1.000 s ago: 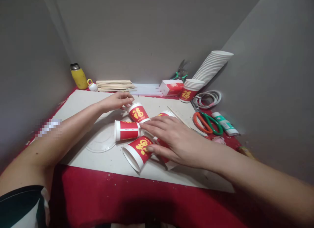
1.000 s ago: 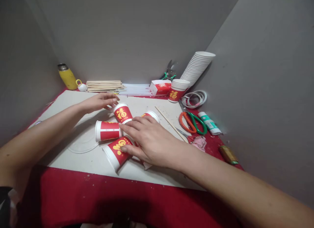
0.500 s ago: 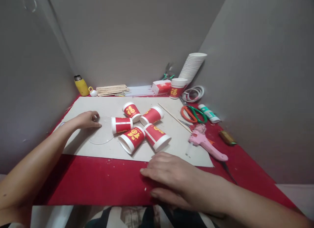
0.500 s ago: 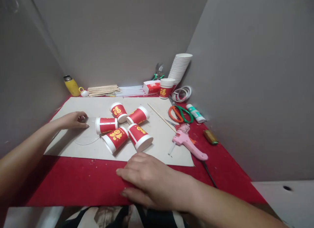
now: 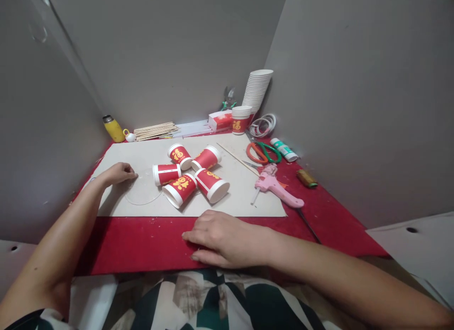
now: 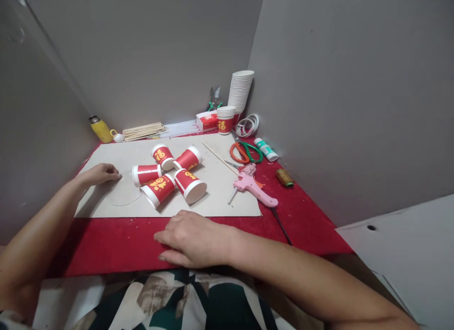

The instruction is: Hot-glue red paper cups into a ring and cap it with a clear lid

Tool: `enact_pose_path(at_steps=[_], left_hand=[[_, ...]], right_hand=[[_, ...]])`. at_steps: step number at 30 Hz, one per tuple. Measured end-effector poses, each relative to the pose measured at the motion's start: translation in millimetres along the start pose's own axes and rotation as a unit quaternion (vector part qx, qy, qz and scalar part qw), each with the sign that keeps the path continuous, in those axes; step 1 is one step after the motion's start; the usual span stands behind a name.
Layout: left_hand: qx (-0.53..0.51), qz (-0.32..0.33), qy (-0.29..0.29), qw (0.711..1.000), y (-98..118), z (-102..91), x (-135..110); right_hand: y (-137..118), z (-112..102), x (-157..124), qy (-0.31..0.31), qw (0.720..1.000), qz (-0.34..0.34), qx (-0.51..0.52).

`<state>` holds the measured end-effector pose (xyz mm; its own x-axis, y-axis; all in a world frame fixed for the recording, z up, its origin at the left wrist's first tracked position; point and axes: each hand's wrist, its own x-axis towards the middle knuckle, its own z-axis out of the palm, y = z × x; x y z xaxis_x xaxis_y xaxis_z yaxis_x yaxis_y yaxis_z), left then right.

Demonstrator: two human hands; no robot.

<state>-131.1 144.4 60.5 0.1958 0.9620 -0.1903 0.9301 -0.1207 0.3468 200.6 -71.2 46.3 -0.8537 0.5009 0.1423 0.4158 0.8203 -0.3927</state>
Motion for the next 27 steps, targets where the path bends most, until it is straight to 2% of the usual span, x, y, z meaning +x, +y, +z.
enact_pose_path(at_steps=[7, 17, 22, 27], left_hand=[[0.051, 0.002, 0.014, 0.999, 0.7, 0.2, 0.3], [0.216, -0.039, 0.044, 0.975, 7.3, 9.3, 1.3], [0.211, -0.056, 0.058, 0.974, 8.5, -7.6, 3.7], [0.114, -0.089, 0.06, 0.988, 5.1, -37.5, -3.0]], right_hand=[[7.4, 9.3, -1.7, -0.001, 1.0, 0.009, 0.019], [12.4, 14.6, -1.4, -0.004, 0.999, 0.018, 0.047], [15.0, 15.5, -3.1, -0.002, 0.999, 0.018, 0.041], [16.6, 15.2, -4.0, -0.002, 0.999, 0.02, 0.04]])
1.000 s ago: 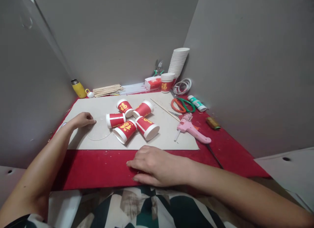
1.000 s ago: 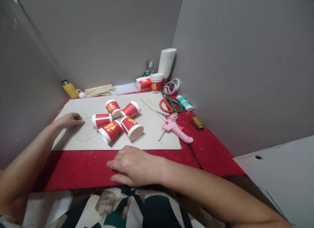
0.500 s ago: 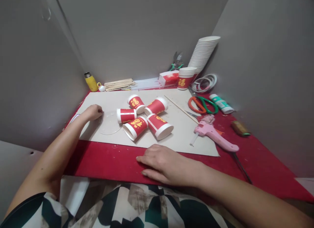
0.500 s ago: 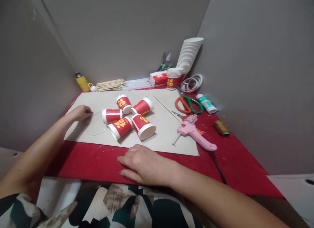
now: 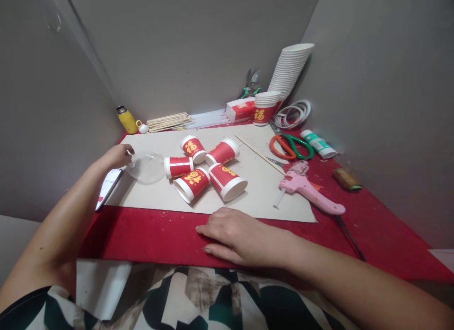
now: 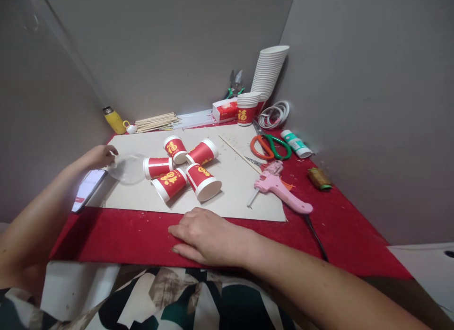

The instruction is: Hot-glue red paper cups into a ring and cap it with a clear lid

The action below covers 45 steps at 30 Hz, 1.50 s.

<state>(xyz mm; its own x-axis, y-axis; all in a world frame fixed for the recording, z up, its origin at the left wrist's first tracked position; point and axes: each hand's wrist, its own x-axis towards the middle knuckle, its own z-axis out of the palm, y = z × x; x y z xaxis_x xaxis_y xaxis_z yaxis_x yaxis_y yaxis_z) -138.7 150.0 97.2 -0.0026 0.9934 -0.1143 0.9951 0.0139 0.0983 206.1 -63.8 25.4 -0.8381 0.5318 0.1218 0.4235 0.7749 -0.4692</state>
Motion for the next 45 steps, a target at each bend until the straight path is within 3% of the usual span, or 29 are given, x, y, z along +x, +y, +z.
enact_pose_path(at_steps=[3, 5, 9, 13, 15, 18, 20, 26, 28, 32, 35, 39, 41, 45], left_hand=[[-0.094, -0.019, 0.006, 0.995, -7.5, -16.3, -7.7], [-0.153, -0.028, 0.041, 0.987, -11.0, -25.3, -12.9], [-0.23, -0.036, 0.172, 0.957, -11.2, -34.5, -19.3], [-0.256, -0.003, 0.287, 0.923, -0.4, -25.0, -28.5], [-0.226, 0.027, 0.325, 0.918, 7.6, -12.9, -35.6], [-0.035, 0.119, 0.362, 0.924, 19.1, 10.7, -44.7], [0.086, 0.164, 0.35, 0.918, 24.2, 27.3, -46.8], [0.185, 0.194, 0.285, 0.92, 23.8, 63.1, -41.0], [0.181, 0.193, 0.276, 0.924, 22.8, 70.1, -40.6], [0.141, 0.18, 0.227, 0.947, 22.6, 81.3, -38.6], [0.119, 0.182, 0.202, 0.955, 21.8, 86.9, -33.1], [0.097, 0.199, 0.187, 0.957, 18.2, 87.7, -28.4], [0.086, 0.205, 0.18, 0.958, 15.7, 86.6, -28.8], [0.065, 0.207, 0.166, 0.962, 12.4, 85.1, -30.3]], right_hand=[[-1.0, -1.7, -0.1, 0.006, 1.0, -0.005, -0.01], [-1.8, -2.7, 0.5, 0.009, 1.0, -0.013, -0.02], [-2.6, -3.8, 2.6, 0.012, 0.999, -0.021, -0.042], [-4.3, -5.8, 1.7, 0.031, 0.998, -0.024, -0.057], [-6.5, -9.9, -2.1, 0.058, 0.995, -0.031, -0.071], [-11.7, -23.3, -12.4, 0.129, 0.986, -0.041, -0.094], [-15.2, -36.1, -20.8, 0.182, 0.977, -0.04, -0.103], [-7.2, -69.8, -37.6, 0.281, 0.951, 0.033, -0.127], [3.8, -78.2, -39.6, 0.318, 0.931, 0.096, -0.148], [30.9, -98.1, -41.6, 0.346, 0.882, 0.286, -0.143], [50.7, -114.2, -39.3, 0.327, 0.854, 0.378, -0.143], [71.3, -126.4, -32.3, 0.195, 0.843, 0.459, -0.202], [77.3, -127.0, -31.5, 0.135, 0.839, 0.479, -0.219], [81.5, -123.2, -39.3, 0.092, 0.832, 0.499, -0.223]])
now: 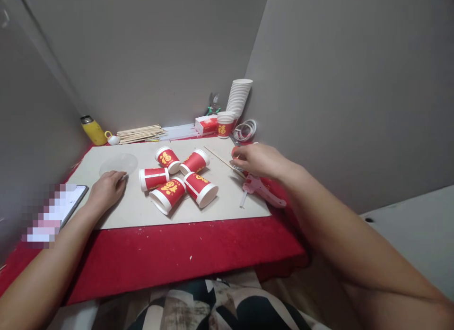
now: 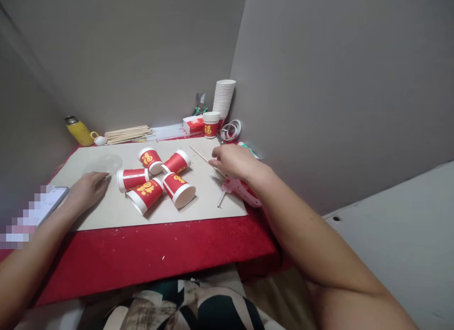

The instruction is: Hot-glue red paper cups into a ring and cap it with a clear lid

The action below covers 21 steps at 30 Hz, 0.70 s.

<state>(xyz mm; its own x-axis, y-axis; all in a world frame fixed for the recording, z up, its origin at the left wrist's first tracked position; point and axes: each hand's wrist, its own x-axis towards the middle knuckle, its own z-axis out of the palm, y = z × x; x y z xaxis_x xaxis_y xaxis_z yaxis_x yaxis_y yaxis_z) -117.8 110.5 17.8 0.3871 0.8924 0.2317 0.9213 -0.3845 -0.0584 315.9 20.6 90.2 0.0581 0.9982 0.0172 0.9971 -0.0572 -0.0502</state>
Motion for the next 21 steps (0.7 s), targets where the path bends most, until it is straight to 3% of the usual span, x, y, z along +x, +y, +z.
enact_pose_path(at_steps=[6, 11, 16, 21], left_hand=[[-0.037, -0.011, -0.013, 0.999, 0.2, -2.5, 0.9], [-0.04, -0.016, -0.011, 0.999, 1.1, -5.7, 1.3], [-0.033, -0.019, -0.014, 0.999, 3.7, -5.4, 1.8], [-0.022, -0.01, -0.012, 1.0, 5.0, -4.1, 2.2]], right_hand=[[12.9, -1.6, -10.6, -0.022, 0.999, 0.041, -0.014], [28.0, -3.5, -42.2, 0.002, 0.997, 0.072, -0.009], [43.8, 25.9, -79.1, -0.011, 0.998, 0.059, 0.008], [45.9, 56.5, -86.9, -0.043, 0.996, 0.082, -0.005]])
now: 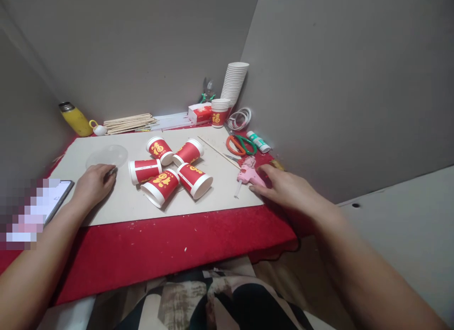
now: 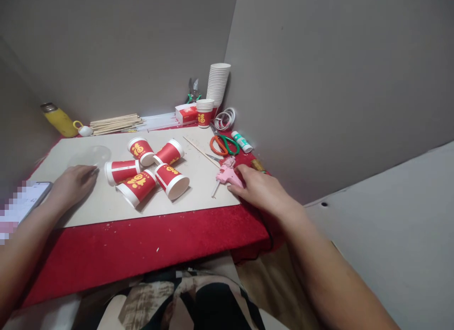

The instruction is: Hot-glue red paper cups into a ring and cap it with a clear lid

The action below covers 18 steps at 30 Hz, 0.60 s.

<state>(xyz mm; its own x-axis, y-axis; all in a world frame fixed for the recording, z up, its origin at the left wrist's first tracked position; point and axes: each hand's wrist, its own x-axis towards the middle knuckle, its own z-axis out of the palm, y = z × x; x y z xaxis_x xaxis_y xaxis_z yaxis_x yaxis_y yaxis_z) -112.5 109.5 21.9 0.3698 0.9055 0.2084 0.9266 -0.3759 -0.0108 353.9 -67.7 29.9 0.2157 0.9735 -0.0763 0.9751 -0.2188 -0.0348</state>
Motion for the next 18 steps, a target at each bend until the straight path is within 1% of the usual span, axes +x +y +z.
enact_pose_path(at_steps=[3, 7, 10, 12, 14, 15, 16, 17, 18], left_hand=[[0.004, 0.01, -0.004, 1.0, 0.1, -0.6, 0.2], [0.005, 0.019, -0.005, 1.0, 0.1, -1.6, 0.4], [0.009, 0.018, -0.002, 1.0, -0.9, -0.7, 1.1], [0.01, 0.019, 0.0, 1.0, -2.1, 0.4, 1.6], [0.009, 0.022, 0.001, 1.0, -3.3, 1.6, 1.9], [0.008, 0.024, 0.001, 1.0, -3.9, 2.1, 2.0], [0.007, 0.028, 0.001, 1.0, -4.5, 2.5, 2.0], [0.006, 0.033, 0.001, 0.999, -5.0, 3.0, 2.1], [0.005, 0.037, 0.0, 0.999, -5.5, 3.5, 2.2]], right_hand=[[0.0, 8.8, 2.7, 0.019, 1.0, 0.01, 0.0], [2.3, 16.4, 3.6, 0.057, 0.997, 0.005, 0.043], [3.9, 18.0, 0.0, 0.084, 0.991, 0.009, 0.099], [4.9, 15.3, -4.7, 0.109, 0.981, 0.006, 0.161], [6.5, 9.5, -10.4, 0.143, 0.962, 0.005, 0.233], [7.6, 5.9, -13.2, 0.161, 0.947, 0.012, 0.277], [8.9, 2.1, -15.7, 0.178, 0.927, 0.024, 0.33], [10.5, -1.5, -17.7, 0.192, 0.899, 0.043, 0.393], [12.2, -4.7, -19.1, 0.205, 0.863, 0.064, 0.458]])
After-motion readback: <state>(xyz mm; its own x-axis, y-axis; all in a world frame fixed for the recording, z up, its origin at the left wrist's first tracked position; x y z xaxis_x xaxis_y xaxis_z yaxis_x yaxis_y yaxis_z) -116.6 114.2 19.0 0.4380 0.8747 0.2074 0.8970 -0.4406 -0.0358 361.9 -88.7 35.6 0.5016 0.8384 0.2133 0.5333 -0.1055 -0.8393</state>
